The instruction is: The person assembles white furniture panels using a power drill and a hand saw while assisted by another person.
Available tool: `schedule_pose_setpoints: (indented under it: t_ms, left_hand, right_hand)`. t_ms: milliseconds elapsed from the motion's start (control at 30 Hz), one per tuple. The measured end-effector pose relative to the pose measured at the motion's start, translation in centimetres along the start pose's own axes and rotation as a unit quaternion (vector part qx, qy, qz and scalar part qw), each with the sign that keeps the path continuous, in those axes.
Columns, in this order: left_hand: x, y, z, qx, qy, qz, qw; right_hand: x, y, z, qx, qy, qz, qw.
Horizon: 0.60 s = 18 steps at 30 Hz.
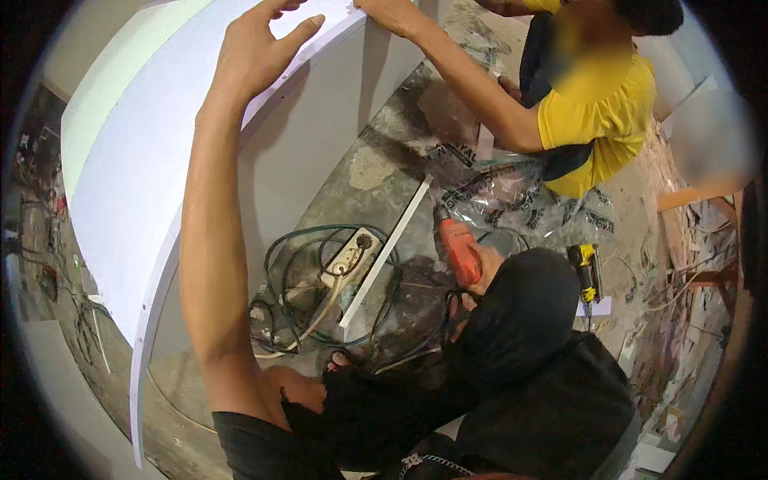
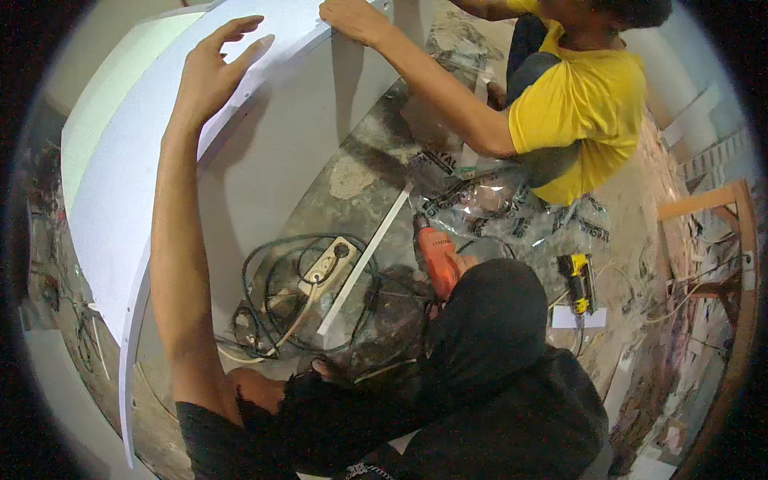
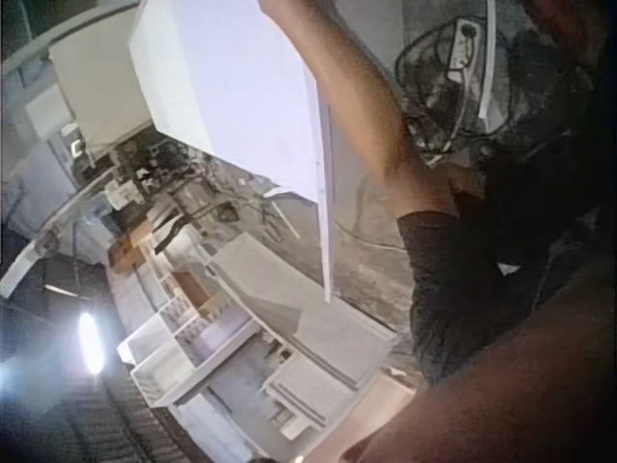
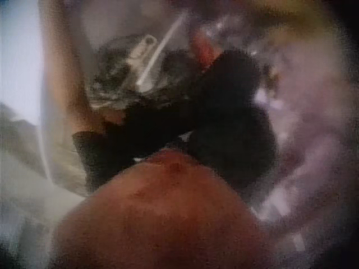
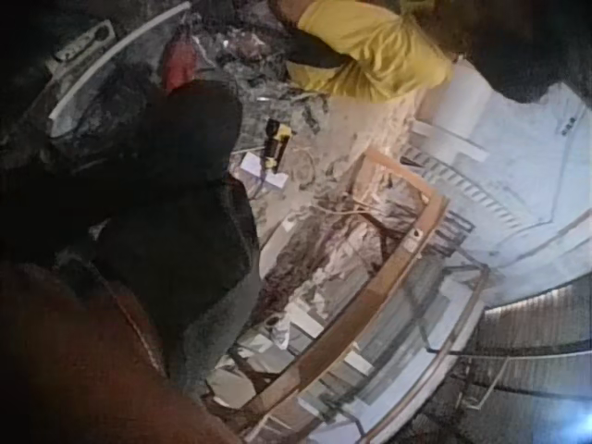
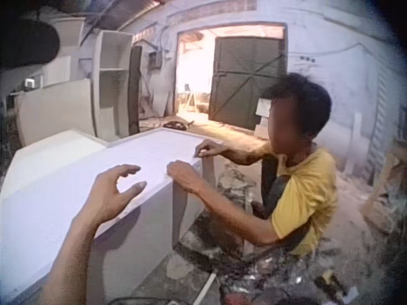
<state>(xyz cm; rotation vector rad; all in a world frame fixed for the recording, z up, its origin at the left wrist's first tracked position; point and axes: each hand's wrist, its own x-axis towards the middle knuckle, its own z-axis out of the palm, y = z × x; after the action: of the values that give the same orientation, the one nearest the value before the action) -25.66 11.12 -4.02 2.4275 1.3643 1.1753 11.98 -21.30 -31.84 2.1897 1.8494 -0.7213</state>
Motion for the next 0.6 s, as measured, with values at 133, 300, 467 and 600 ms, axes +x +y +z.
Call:
schedule_pose_setpoints:
  t_ms: [133, 300, 467, 600]
  left_hand:
    - [-0.8, -2.6, 1.5, 0.014, -0.002, -0.059, 0.998]
    - [-1.6, -5.0, 3.6, -0.004, -0.027, -0.116, 0.993]
    - [-1.6, -0.2, 3.8, 0.128, -0.071, -0.142, 0.979]
    - [-0.7, 3.0, 2.3, 0.225, -0.149, -0.163, 0.949]
  right_hand:
    - [1.0, 2.7, 2.1, -0.061, -0.019, -0.020, 0.998]
    - [2.6, -1.4, -6.1, -0.111, -0.018, -0.148, 0.983]
    - [22.0, -8.3, -10.4, 0.377, 0.147, -0.154, 0.902]
    - [44.0, -8.5, -9.5, 0.361, 0.352, -0.099, 0.858]
